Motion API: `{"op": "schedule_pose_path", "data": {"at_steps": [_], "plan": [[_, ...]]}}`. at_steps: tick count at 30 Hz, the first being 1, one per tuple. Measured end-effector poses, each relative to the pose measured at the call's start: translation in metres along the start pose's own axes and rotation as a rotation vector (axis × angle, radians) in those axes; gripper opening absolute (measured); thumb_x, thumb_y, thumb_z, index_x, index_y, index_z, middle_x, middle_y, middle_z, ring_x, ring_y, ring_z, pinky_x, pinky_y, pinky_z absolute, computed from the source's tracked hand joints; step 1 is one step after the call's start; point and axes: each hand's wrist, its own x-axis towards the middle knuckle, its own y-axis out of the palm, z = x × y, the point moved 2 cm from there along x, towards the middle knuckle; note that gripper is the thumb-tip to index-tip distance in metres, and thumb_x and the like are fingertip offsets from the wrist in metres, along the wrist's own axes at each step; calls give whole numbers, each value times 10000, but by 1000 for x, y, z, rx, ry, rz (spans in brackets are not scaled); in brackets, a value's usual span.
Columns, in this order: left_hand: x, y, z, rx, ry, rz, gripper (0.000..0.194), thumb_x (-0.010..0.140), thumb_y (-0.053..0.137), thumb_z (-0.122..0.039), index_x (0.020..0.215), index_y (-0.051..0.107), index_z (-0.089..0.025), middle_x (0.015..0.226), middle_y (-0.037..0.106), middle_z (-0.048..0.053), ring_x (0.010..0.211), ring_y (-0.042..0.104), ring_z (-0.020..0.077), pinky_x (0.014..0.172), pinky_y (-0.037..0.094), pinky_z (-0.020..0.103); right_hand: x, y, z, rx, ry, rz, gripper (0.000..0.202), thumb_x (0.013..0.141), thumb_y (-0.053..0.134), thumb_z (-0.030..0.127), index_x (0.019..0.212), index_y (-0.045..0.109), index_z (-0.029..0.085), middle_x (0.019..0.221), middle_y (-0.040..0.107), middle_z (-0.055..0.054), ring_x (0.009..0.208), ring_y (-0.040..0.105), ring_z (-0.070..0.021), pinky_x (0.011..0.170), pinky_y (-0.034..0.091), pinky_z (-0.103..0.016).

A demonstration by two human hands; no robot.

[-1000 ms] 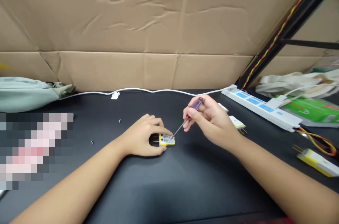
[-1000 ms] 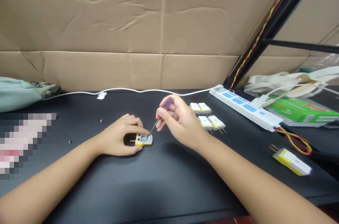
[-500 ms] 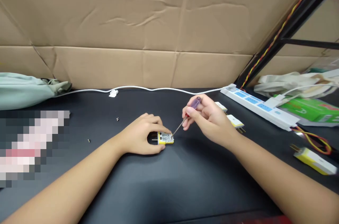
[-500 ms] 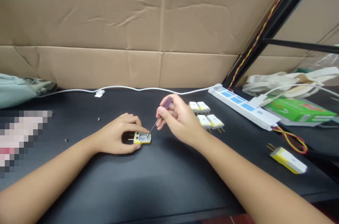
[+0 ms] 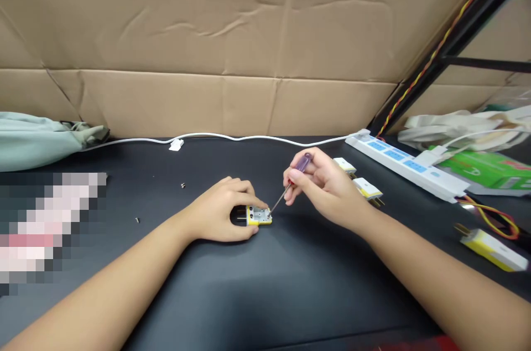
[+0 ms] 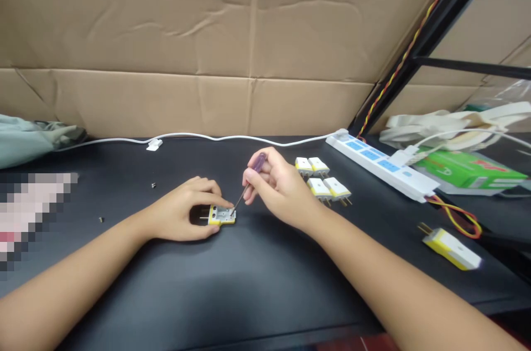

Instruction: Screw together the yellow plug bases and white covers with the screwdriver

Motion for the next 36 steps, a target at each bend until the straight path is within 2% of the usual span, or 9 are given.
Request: {"op": "schedule_pose_path", "data": {"at_steps": [7, 11, 13, 16, 19, 22, 27, 32, 36], "plan": [[1, 2, -1, -50, 26, -5, 362, 704, 638, -238, 1064, 672, -234, 999, 627, 22, 917, 575, 176, 872, 394, 297, -9, 5, 1, -119, -142, -30, 214, 856, 613, 239, 1015, 470, 235, 762, 598, 20, 565, 639, -106, 532, 561, -243], [2, 2, -1, -87, 22, -22, 329, 694, 653, -235, 1021, 679, -222, 953, 616, 14, 886, 575, 163, 857, 409, 286, -19, 14, 2, -214, -436, -133, 478, 787, 682, 132, 1159, 440, 311, 776, 648, 23, 619, 671, -139, 553, 575, -266], [2, 3, 0, -100, 17, -19, 324, 686, 662, -230, 1009, 681, -218, 939, 607, 12, 870, 574, 157, 852, 417, 282, -23, 17, 3, -256, -578, -144, 496, 762, 704, 114, 1148, 476, 325, 778, 668, 22, 619, 674, -146, 557, 583, -270], [2, 3, 0, -113, -3, -15, 337, 681, 672, -232, 1018, 681, -220, 950, 603, 16, 874, 571, 160, 852, 432, 282, -23, 16, 2, -297, -670, -119, 549, 750, 712, 111, 1202, 492, 333, 797, 699, 13, 619, 683, -155, 577, 599, -287], [2, 3, 2, -130, -3, 0, 346, 684, 676, -242, 1029, 680, -218, 956, 609, 24, 877, 573, 166, 848, 448, 285, -20, 11, 1, -249, -692, -34, 604, 790, 641, 80, 1290, 417, 336, 1014, 693, -46, 861, 706, -201, 709, 612, -368], [2, 2, 3, -151, 1, 10, 358, 689, 679, -243, 1045, 676, -210, 965, 613, 30, 882, 578, 166, 844, 460, 280, -17, 8, -2, -116, -598, 46, 503, 874, 515, 73, 1280, 371, 333, 1199, 607, -91, 1006, 673, -198, 763, 605, -405], [2, 2, 3, -188, 29, 13, 357, 714, 654, -218, 1069, 666, -196, 990, 602, 35, 894, 577, 154, 836, 469, 256, -11, 10, -1, 84, -464, 17, 295, 876, 574, 162, 1105, 428, 277, 987, 643, -34, 858, 712, -164, 726, 622, -381], [3, 3, 3, -225, 14, 31, 336, 715, 648, -217, 1050, 664, -191, 950, 580, 27, 844, 581, 139, 789, 485, 240, -8, 12, 2, 16, -576, -50, 425, 760, 677, 38, 1056, 515, 297, 871, 627, 10, 765, 695, -137, 599, 620, -276], [3, 4, 2, -224, -6, 26, 345, 704, 646, -201, 1048, 664, -194, 944, 571, 26, 821, 580, 133, 761, 488, 232, -9, 9, -3, -162, -650, -188, 504, 694, 736, 37, 1064, 541, 319, 702, 573, 47, 672, 632, -134, 614, 608, -307]]}}
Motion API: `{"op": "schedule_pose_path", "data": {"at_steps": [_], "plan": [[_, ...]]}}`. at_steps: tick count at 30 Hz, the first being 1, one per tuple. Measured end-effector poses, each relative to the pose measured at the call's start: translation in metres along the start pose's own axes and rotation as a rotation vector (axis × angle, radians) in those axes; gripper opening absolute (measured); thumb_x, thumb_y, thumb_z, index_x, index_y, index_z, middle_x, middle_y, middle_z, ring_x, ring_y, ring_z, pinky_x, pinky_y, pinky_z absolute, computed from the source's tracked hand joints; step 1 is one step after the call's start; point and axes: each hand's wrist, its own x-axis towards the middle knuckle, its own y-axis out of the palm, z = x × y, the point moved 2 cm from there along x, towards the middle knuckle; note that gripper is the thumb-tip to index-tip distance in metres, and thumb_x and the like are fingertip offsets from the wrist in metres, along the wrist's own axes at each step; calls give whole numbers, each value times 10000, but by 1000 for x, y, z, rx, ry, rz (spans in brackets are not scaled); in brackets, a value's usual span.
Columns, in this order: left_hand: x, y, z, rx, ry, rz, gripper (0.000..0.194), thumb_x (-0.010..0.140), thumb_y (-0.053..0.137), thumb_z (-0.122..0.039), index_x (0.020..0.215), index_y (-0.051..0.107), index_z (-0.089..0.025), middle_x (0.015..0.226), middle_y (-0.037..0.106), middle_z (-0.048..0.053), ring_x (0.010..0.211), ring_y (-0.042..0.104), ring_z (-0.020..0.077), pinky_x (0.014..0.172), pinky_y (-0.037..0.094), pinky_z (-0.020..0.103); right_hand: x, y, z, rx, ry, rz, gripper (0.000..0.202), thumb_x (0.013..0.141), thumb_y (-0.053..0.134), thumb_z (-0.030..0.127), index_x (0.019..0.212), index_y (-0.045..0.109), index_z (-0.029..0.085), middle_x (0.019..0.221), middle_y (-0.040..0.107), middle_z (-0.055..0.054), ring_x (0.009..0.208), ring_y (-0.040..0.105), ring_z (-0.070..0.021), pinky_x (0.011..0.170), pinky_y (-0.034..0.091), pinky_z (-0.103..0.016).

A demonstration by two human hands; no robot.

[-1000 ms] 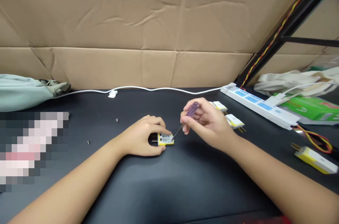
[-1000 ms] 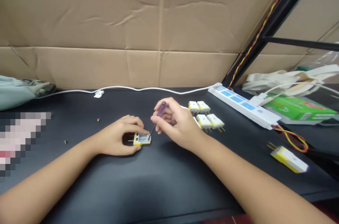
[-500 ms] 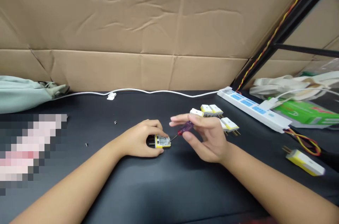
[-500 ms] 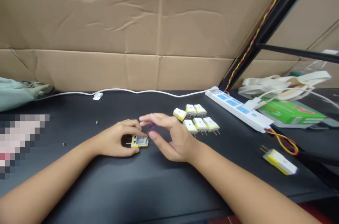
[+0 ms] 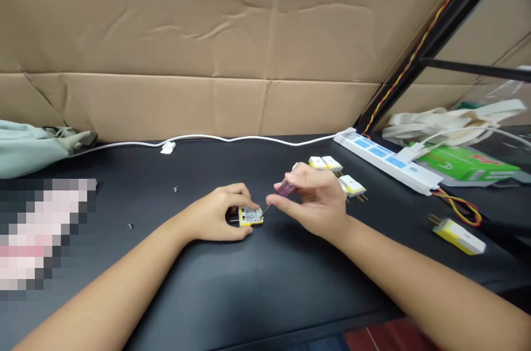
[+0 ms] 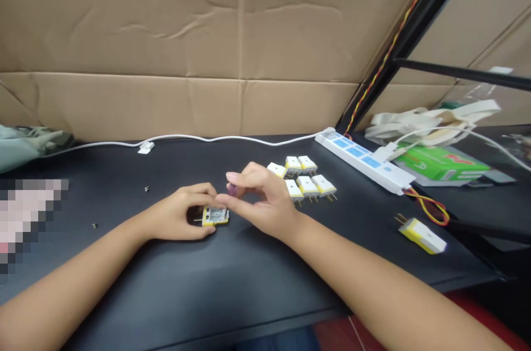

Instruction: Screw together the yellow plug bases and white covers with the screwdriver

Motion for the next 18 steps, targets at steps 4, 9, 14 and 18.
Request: {"op": "schedule_pose_path", "data": {"at_steps": [4, 9, 14, 18], "plan": [[0, 0, -1, -9, 1, -3, 336, 706, 646, -197, 1041, 668, -195, 934, 571, 25, 809, 576, 128, 748, 484, 225, -1, -2, 0, 11, -51, 78, 567, 739, 696, 35, 1180, 497, 330, 862, 622, 2, 770, 661, -150, 665, 605, -335], [-1, 1, 2, 1, 26, -23, 356, 706, 658, -209, 1062, 664, -194, 947, 586, 27, 835, 573, 136, 772, 474, 233, 3, -4, 2, 315, 122, 197, 365, 919, 457, 77, 1208, 432, 299, 1169, 593, -71, 1054, 650, -187, 831, 584, -424], [-3, 1, 2, -14, 1, -19, 379, 703, 663, -204, 1082, 661, -193, 978, 582, 30, 846, 580, 133, 779, 476, 229, 4, -2, -3, 367, 186, 106, 323, 858, 575, 71, 1088, 496, 282, 971, 597, -5, 828, 696, -134, 715, 623, -357], [-2, 1, 0, -18, -16, -19, 366, 697, 662, -192, 1063, 666, -200, 951, 572, 22, 811, 577, 125, 749, 477, 224, 3, 2, 2, 206, 57, -28, 389, 731, 684, 7, 984, 567, 279, 812, 555, 30, 706, 637, -111, 614, 608, -274]]}}
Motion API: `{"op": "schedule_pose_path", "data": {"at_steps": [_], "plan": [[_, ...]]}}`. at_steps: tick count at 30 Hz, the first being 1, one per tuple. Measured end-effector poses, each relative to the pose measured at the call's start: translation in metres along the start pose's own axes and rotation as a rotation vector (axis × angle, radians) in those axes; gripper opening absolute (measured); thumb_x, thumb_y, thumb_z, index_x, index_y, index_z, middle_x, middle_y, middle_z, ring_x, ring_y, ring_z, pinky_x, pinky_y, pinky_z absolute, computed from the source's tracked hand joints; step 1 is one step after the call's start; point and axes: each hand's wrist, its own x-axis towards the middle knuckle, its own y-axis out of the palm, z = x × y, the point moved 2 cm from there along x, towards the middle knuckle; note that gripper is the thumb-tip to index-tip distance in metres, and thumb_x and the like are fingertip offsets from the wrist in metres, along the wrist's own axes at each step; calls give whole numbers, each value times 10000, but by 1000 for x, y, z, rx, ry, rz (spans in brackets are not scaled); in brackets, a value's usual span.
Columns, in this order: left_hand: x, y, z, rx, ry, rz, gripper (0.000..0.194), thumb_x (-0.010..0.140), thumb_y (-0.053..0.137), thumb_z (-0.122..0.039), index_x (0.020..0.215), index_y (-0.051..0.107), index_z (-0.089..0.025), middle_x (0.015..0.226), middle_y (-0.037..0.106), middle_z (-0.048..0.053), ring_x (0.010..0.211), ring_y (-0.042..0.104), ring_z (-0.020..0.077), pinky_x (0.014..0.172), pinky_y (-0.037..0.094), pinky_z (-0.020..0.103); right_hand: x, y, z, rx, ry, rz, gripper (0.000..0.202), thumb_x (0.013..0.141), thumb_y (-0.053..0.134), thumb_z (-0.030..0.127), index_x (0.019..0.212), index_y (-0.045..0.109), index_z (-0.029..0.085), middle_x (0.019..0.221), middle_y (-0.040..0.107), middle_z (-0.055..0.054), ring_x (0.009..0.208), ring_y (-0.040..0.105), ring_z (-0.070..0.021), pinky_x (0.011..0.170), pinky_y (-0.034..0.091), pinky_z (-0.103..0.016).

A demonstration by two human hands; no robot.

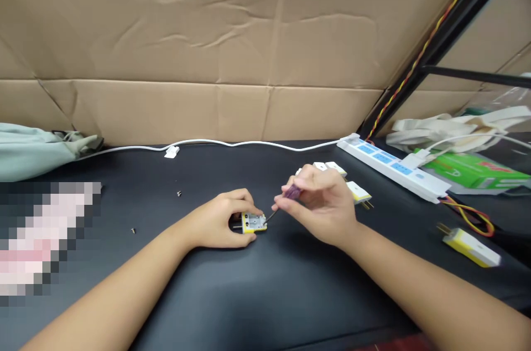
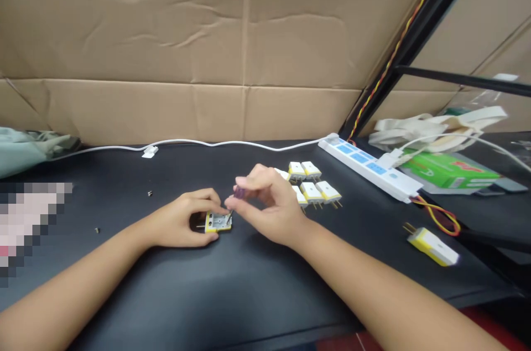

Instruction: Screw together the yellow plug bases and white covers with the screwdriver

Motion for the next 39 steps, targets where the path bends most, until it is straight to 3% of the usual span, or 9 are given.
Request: {"op": "schedule_pose_path", "data": {"at_steps": [5, 10, 14, 18, 21, 26, 29, 35, 39], "plan": [[1, 0, 0, 1, -10, 4, 319, 696, 672, -212, 1014, 676, -194, 940, 567, 20, 806, 578, 129, 742, 478, 228, -1, 0, 9, -156, -116, 114, 460, 708, 715, 23, 1063, 570, 277, 834, 625, -2, 738, 647, -148, 672, 586, -316], [0, 1, 3, 24, -3, 4, 357, 705, 674, -236, 1060, 665, -196, 959, 576, 24, 826, 577, 135, 766, 477, 237, 0, -5, 6, 75, 57, 328, 417, 910, 459, 60, 1242, 396, 306, 1149, 597, -84, 1077, 623, -188, 823, 570, -408], [0, 1, 3, 19, 6, 12, 361, 700, 676, -230, 1058, 660, -187, 977, 571, 27, 834, 578, 132, 767, 475, 231, -1, -3, -4, 164, 127, 200, 367, 877, 538, 63, 1126, 456, 320, 967, 574, 3, 842, 676, -127, 715, 604, -349], [1, 1, 2, 30, -2, 2, 332, 686, 678, -219, 1016, 656, -191, 927, 559, 11, 767, 559, 115, 698, 464, 218, -2, 1, -7, -36, -27, 61, 469, 748, 672, 2, 1067, 528, 313, 789, 507, 50, 670, 596, -89, 602, 576, -255], [2, 1, 4, 17, 1, 4, 289, 681, 686, -231, 966, 656, -195, 913, 555, 4, 758, 553, 113, 688, 461, 216, -3, 3, -5, -150, -72, 103, 520, 737, 690, 9, 1132, 533, 309, 769, 527, 36, 669, 586, -102, 597, 572, -254], [2, 1, 5, -6, 19, -4, 321, 677, 689, -227, 993, 648, -188, 953, 575, 19, 850, 568, 143, 756, 470, 233, 1, 3, -1, 39, 92, 302, 397, 931, 463, 140, 1262, 369, 338, 1234, 530, -72, 1101, 602, -178, 903, 546, -452], [2, 1, 4, -6, 15, 5, 308, 688, 674, -216, 994, 649, -189, 940, 568, 18, 830, 563, 136, 747, 467, 229, 2, 1, 1, 109, 156, 316, 315, 944, 438, 139, 1208, 403, 308, 1100, 598, -56, 975, 666, -145, 821, 590, -386], [3, 1, 3, 0, 33, 2, 285, 677, 670, -195, 959, 639, -189, 907, 556, 5, 776, 547, 118, 709, 457, 216, 1, 3, 3, -279, -130, 87, 440, 744, 698, 63, 1095, 535, 273, 738, 550, 26, 630, 588, -109, 543, 544, -233], [3, 2, 4, 16, 48, 1, 271, 681, 661, -204, 951, 638, -189, 906, 559, 12, 797, 553, 135, 718, 465, 232, -2, 3, 2, -353, -180, 151, 527, 772, 669, 88, 1226, 482, 279, 855, 629, -28, 767, 642, -162, 668, 573, -325]]}}
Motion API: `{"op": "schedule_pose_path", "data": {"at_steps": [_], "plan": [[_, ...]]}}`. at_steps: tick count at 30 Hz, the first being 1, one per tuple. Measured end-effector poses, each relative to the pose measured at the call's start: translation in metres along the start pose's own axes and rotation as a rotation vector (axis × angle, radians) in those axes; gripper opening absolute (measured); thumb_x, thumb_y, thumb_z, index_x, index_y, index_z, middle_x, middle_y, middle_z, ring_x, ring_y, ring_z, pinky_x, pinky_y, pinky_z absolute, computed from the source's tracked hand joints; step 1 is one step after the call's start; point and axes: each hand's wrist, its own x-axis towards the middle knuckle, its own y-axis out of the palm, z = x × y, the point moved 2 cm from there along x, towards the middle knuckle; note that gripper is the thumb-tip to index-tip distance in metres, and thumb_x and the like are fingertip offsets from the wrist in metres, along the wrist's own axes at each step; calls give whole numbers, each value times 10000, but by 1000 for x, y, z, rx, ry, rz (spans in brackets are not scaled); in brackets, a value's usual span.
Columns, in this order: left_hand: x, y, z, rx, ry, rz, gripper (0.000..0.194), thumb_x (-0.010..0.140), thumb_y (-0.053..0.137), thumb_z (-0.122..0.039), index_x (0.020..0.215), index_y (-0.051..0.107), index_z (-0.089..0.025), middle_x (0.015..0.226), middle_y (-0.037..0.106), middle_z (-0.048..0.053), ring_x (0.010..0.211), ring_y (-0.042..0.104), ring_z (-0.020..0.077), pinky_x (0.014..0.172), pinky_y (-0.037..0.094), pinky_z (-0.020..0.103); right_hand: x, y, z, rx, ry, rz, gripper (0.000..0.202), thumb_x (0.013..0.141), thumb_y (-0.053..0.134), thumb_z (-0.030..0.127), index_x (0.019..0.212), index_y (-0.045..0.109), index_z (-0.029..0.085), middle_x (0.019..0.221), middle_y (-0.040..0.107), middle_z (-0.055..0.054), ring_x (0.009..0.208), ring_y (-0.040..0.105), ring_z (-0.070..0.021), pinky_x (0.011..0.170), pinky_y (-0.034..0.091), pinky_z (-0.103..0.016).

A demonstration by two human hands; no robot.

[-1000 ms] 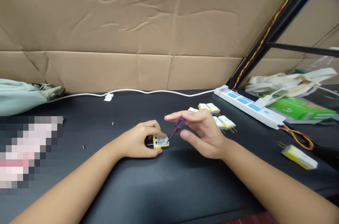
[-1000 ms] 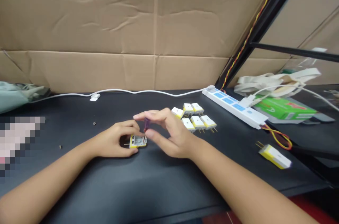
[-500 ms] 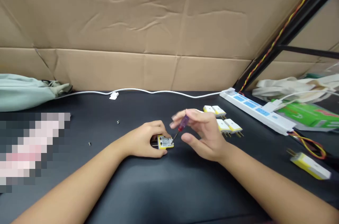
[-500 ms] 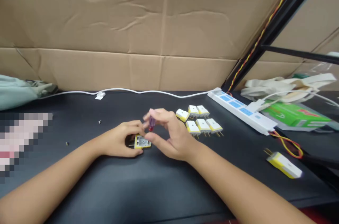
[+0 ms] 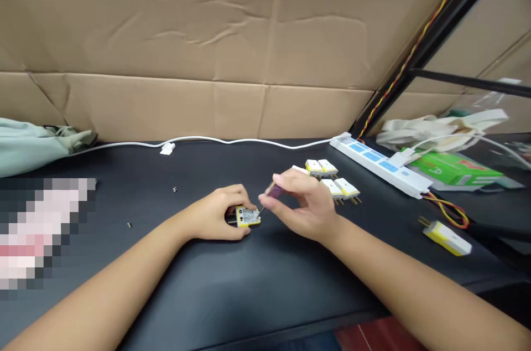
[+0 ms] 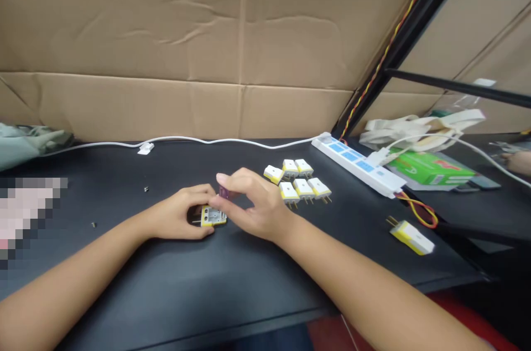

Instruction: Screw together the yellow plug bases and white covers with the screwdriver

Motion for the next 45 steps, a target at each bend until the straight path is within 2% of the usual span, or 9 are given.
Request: {"op": "schedule_pose_path", "data": {"at_steps": [3, 6, 13, 17, 22, 26, 36, 42, 45], "plan": [[0, 1, 1, 3, 6, -1, 253, 690, 654, -212, 941, 643, -188, 944, 575, 27, 854, 565, 158, 772, 474, 258, -1, 0, 0, 211, 48, 170, 533, 861, 541, 83, 1324, 360, 275, 1083, 634, -100, 993, 653, -194, 801, 571, -398], [0, 1, 1, -3, 16, -5, 258, 703, 643, -214, 959, 640, -184, 978, 586, 39, 891, 571, 168, 813, 474, 272, 1, 0, 0, 363, 94, 188, 472, 895, 476, 56, 1292, 369, 289, 1022, 646, -61, 913, 680, -142, 775, 580, -347], [0, 0, -2, -8, -15, -4, 287, 677, 664, -210, 963, 641, -185, 996, 584, 42, 877, 570, 170, 789, 479, 270, 5, 9, 9, 60, -24, -43, 463, 763, 668, 45, 1133, 519, 280, 760, 584, 32, 632, 592, -105, 604, 541, -254], [0, 0, -2, -7, -16, -12, 280, 674, 667, -200, 953, 643, -188, 968, 589, 38, 870, 569, 170, 782, 481, 269, 4, 8, 15, -69, -39, -47, 445, 756, 691, 77, 1122, 523, 267, 742, 584, 26, 609, 589, -112, 563, 536, -249], [-1, 0, -1, 7, 10, -10, 271, 687, 664, -209, 955, 635, -179, 978, 590, 42, 894, 566, 168, 810, 478, 274, 1, 4, 7, 209, 201, 112, 429, 877, 558, 137, 1260, 392, 238, 1103, 606, -90, 990, 663, -169, 847, 579, -367], [-1, 0, 0, 16, 1, -7, 273, 698, 662, -226, 965, 641, -178, 999, 580, 50, 921, 568, 179, 836, 475, 284, 1, 1, 6, 338, 261, 164, 366, 890, 544, 123, 1219, 439, 247, 1012, 643, -52, 940, 685, -143, 812, 593, -321], [-2, 0, 1, 29, -55, 8, 292, 691, 679, -270, 969, 638, -193, 986, 563, 38, 843, 570, 161, 769, 494, 272, 6, 1, 19, 5, 84, 118, 378, 809, 630, 83, 1134, 549, 258, 832, 638, -11, 703, 653, -133, 603, 563, -237], [-3, 2, -4, 37, -51, -42, 196, 686, 658, -207, 878, 624, -188, 877, 528, 6, 774, 549, 128, 721, 479, 235, -1, 3, 19, -81, -58, 99, 525, 800, 639, 81, 1252, 474, 292, 880, 683, -23, 759, 678, -152, 650, 582, -258], [-4, 2, -5, 39, -58, -33, 233, 688, 659, -215, 918, 631, -193, 891, 535, 10, 767, 549, 128, 704, 476, 232, -5, 3, 14, -22, 2, 47, 523, 794, 647, 77, 1245, 468, 272, 938, 701, -47, 774, 703, -154, 672, 611, -273]]}}
